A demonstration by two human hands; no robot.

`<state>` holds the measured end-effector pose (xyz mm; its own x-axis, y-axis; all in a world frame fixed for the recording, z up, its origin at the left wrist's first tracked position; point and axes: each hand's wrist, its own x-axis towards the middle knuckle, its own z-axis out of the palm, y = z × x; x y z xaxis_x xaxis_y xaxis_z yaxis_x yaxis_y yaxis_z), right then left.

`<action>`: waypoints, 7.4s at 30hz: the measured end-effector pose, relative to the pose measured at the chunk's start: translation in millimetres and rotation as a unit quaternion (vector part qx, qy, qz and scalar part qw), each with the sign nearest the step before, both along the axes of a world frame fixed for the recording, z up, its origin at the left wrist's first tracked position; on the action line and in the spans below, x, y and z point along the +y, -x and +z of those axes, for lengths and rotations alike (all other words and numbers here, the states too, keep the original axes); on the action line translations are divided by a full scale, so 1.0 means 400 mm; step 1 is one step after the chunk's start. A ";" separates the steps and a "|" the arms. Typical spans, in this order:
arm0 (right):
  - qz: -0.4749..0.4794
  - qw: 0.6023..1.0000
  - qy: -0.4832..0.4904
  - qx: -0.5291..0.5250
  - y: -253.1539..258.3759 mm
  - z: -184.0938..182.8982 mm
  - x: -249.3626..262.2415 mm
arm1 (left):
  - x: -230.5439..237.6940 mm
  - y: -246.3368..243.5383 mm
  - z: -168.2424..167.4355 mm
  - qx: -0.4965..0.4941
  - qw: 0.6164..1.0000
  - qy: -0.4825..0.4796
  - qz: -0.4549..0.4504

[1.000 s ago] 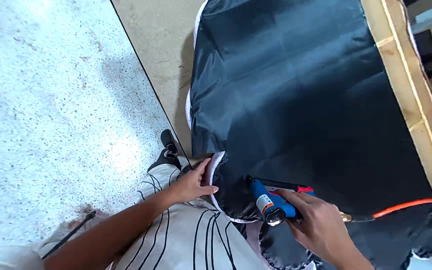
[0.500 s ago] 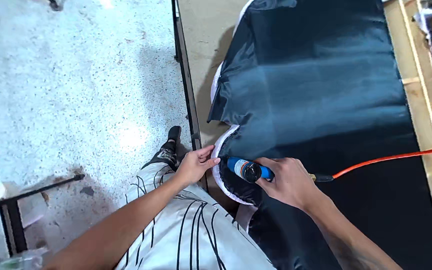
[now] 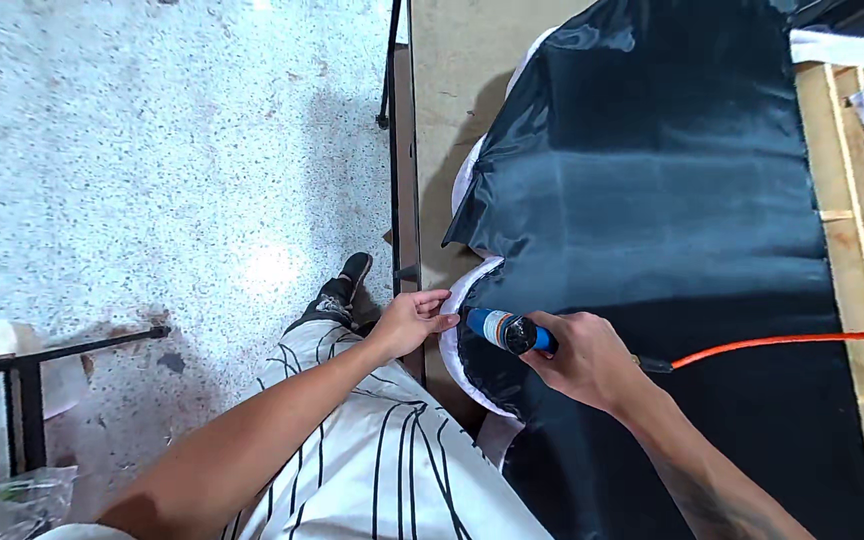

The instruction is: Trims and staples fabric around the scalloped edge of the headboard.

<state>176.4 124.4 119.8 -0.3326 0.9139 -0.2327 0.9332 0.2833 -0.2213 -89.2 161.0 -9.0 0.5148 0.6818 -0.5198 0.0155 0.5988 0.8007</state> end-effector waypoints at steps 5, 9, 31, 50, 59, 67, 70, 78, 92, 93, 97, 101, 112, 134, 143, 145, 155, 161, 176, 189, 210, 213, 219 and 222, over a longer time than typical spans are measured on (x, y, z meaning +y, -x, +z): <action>0.023 1.000 0.012 0.009 -0.012 -0.005 -0.016 | 0.004 0.009 -0.007 0.000 1.000 0.005 -0.003; 0.025 1.000 0.007 -0.001 -0.011 -0.005 -0.023 | 0.008 0.007 -0.022 -0.015 0.999 0.037 0.004; -0.572 0.776 -0.260 0.061 0.319 -0.208 -0.262 | 0.761 -0.208 0.143 0.116 0.622 -0.653 -0.416; -0.952 0.288 -0.103 0.002 0.517 -0.428 -0.286 | 0.940 -0.308 0.086 0.104 0.959 -0.124 -0.234; -0.902 0.307 -0.282 -0.112 0.562 -0.221 -0.184 | 0.835 -0.096 0.107 0.031 0.659 -0.614 -0.433; -0.597 0.770 -0.218 0.062 0.374 -0.175 0.221 | 0.767 -0.159 0.019 -0.043 0.526 -0.716 -0.456; -0.515 0.830 -0.203 0.061 0.295 -0.213 0.278 | 0.773 -0.146 0.002 -0.057 0.577 -0.699 -0.420; -0.432 0.839 -0.276 0.185 0.226 -0.255 0.269 | 0.758 -0.173 0.036 -0.048 0.646 -0.655 -0.390; -0.451 0.825 -0.296 0.166 0.191 -0.213 0.290 | 0.738 -0.257 0.053 -0.093 0.512 -0.777 -0.355; -0.453 0.826 -0.295 0.159 0.193 -0.209 0.291 | 0.734 -0.250 0.058 -0.081 0.524 -0.768 -0.359; -0.445 0.846 -0.263 0.130 0.214 -0.199 0.286 | 0.748 -0.204 0.041 -0.058 0.542 -0.759 -0.356; -0.433 0.846 -0.281 0.132 0.253 -0.242 0.272 | 0.784 -0.146 0.003 -0.109 0.520 -0.756 -0.383; -0.451 0.842 -0.245 0.165 0.242 -0.219 0.262 | 0.749 -0.174 0.025 -0.147 0.555 -0.714 -0.400; -0.405 0.874 -0.175 0.203 0.178 -0.188 0.280 | 0.707 -0.195 0.112 -0.001 0.694 -0.607 -0.388; -0.369 0.888 -0.244 0.126 0.213 -0.202 0.260 | 0.717 -0.163 0.067 -0.102 0.594 -0.681 -0.416; -0.355 0.896 -0.239 0.119 0.217 -0.204 0.257 | 0.718 -0.160 0.052 -0.117 0.571 -0.695 -0.422; -0.348 0.910 -0.217 0.061 0.248 -0.221 0.245 | 0.721 -0.136 0.022 -0.129 0.466 -0.741 -0.465; -0.528 0.828 -0.186 0.039 0.311 -0.109 0.139 | 0.674 -0.108 0.029 0.006 0.383 -0.784 -0.488; -0.613 0.789 0.021 0.039 0.340 0.005 -0.020 | 0.680 -0.024 -0.031 0.039 0.361 -0.744 -0.561; -0.797 0.576 -0.101 0.151 0.573 -0.081 0.295 | 0.703 -0.016 -0.070 -0.036 0.417 -0.724 -0.549; -0.882 0.464 -0.082 0.015 0.662 0.061 0.218 | 0.730 -0.669 0.131 -0.397 0.081 -0.511 -0.758; -0.902 0.420 -0.086 0.049 0.712 0.088 0.243 | 0.688 -0.716 0.130 -0.440 -0.010 -0.483 -0.757; -0.927 0.341 -0.136 0.073 0.803 0.101 0.302 | 0.573 -0.790 0.130 -0.517 -0.124 -0.399 -0.747; -0.943 0.270 -0.165 0.105 0.828 0.119 0.345 | 0.546 -0.803 0.114 -0.569 -0.100 -0.350 -0.738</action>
